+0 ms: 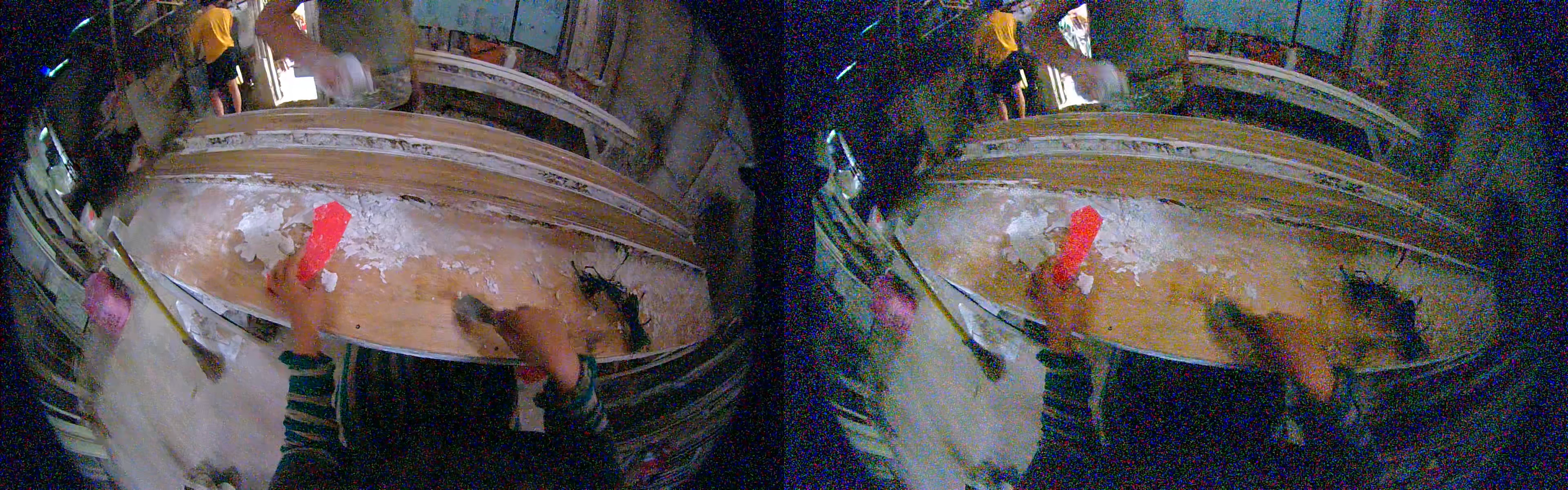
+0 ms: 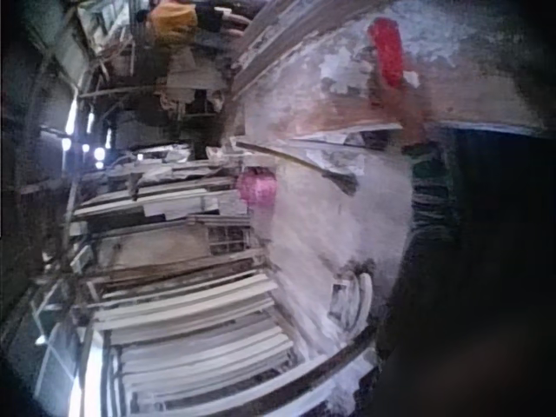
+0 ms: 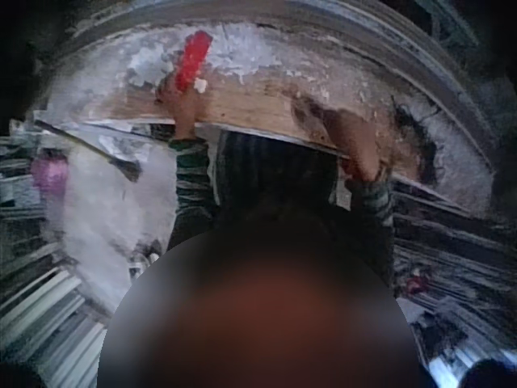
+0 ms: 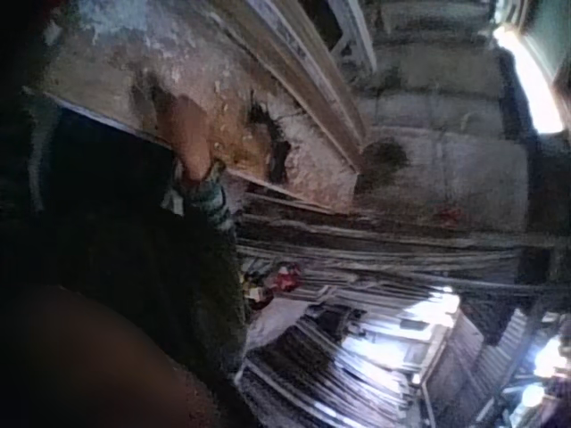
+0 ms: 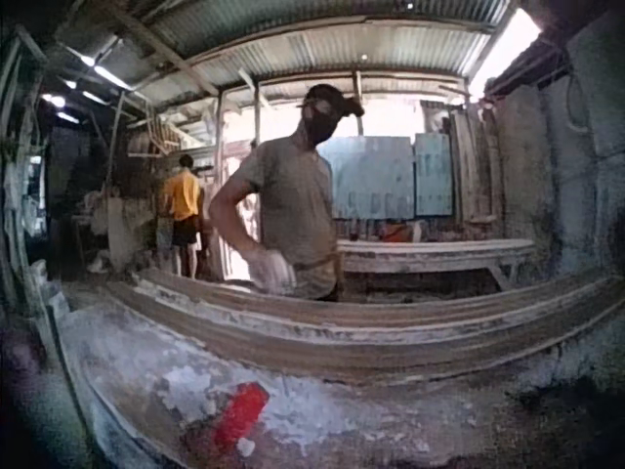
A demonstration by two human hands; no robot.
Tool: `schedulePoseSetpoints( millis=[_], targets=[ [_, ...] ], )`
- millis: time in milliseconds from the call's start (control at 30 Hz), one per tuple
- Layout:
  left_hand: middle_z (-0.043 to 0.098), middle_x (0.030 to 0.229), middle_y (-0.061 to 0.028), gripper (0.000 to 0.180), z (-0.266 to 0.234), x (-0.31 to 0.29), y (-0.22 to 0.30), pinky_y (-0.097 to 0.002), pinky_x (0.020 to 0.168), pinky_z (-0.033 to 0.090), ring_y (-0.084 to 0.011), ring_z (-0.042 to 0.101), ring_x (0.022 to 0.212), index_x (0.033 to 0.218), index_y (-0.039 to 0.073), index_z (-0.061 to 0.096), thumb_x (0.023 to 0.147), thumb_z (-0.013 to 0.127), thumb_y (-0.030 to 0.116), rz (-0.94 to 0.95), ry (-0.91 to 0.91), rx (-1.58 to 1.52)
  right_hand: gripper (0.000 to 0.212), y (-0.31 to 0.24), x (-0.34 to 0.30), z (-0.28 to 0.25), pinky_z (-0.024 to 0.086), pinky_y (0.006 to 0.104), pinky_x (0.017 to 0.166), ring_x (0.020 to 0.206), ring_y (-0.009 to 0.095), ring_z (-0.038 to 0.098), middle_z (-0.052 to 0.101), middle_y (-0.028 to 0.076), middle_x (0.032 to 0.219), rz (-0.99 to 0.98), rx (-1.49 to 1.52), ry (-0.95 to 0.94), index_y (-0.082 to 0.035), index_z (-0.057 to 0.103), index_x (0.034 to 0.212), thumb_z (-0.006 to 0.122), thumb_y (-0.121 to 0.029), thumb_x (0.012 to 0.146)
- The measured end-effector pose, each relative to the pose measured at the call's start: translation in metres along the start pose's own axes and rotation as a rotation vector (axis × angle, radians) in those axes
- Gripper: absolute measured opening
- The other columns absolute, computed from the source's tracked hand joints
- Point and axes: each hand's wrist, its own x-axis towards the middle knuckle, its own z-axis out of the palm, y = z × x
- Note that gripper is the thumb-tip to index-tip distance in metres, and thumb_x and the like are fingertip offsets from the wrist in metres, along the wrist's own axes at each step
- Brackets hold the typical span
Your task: The person applies a white filler paste to the interior surface of a wooden boat hull using a pink plastic spreader and a metal scraper. They repeatedly scoop filler from a bag and spread it across the hull's curved surface while another person works on a separate hull in the background.
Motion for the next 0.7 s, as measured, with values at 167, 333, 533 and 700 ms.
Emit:
schedulePoseSetpoints(
  millis=[167, 333, 533, 700],
  targets=[
    [0.058, 0.115, -0.0135, 0.047, 0.007, 0.002, -0.006, -0.0487, 0.103, 0.029, -0.0336, 0.048, 0.114, 0.114, 0.009, 0.058, 0.069, 0.068, 0.013, 0.05, 0.028, 0.034, 0.024, 0.003, -0.035, 0.017, 0.05, 0.0467, 0.061, 0.073, 0.035, 0.065, 0.066, 0.017, 0.079, -0.018, 0.048, 0.113, -0.014, 0.066, 0.103, 0.053, -0.027, 0.087],
    [0.057, 0.117, -0.0107, 0.046, 0.004, 0.008, -0.009, -0.0486, 0.101, 0.03, -0.0316, 0.048, 0.113, 0.113, 0.012, 0.06, 0.068, 0.07, 0.018, -0.042, -0.07, 0.012, 0.022, -0.016, -0.002, 0.024, 0.051, 0.0474, 0.061, 0.073, 0.037, 0.064, 0.065, 0.018, 0.08, 0.04, 0.025, 0.183, -0.012, 0.064, 0.099, 0.055, -0.024, 0.084],
    [0.057, 0.119, -0.0061, 0.05, -0.002, 0.002, 0.003, -0.0519, 0.102, 0.03, -0.031, 0.044, 0.12, 0.115, 0.019, 0.06, 0.068, 0.072, 0.026, -0.022, 0.005, 0.143, 0.02, -0.014, 0.003, 0.012, 0.05, 0.048, 0.061, 0.071, 0.038, 0.063, 0.064, 0.018, 0.078, 0.007, -0.038, 0.137, -0.011, 0.064, 0.097, 0.054, -0.024, 0.085],
    [0.057, 0.118, -0.0115, 0.049, 0.005, 0.001, -0.003, -0.0516, 0.103, 0.028, -0.0335, 0.045, 0.119, 0.115, 0.012, 0.06, 0.068, 0.072, 0.021, -0.072, -0.011, 0.176, 0.02, -0.007, -0.037, 0.014, 0.05, 0.0487, 0.06, 0.07, 0.038, 0.063, 0.064, 0.018, 0.078, 0.068, -0.015, 0.076, -0.011, 0.064, 0.097, 0.054, -0.024, 0.086]
  ],
)
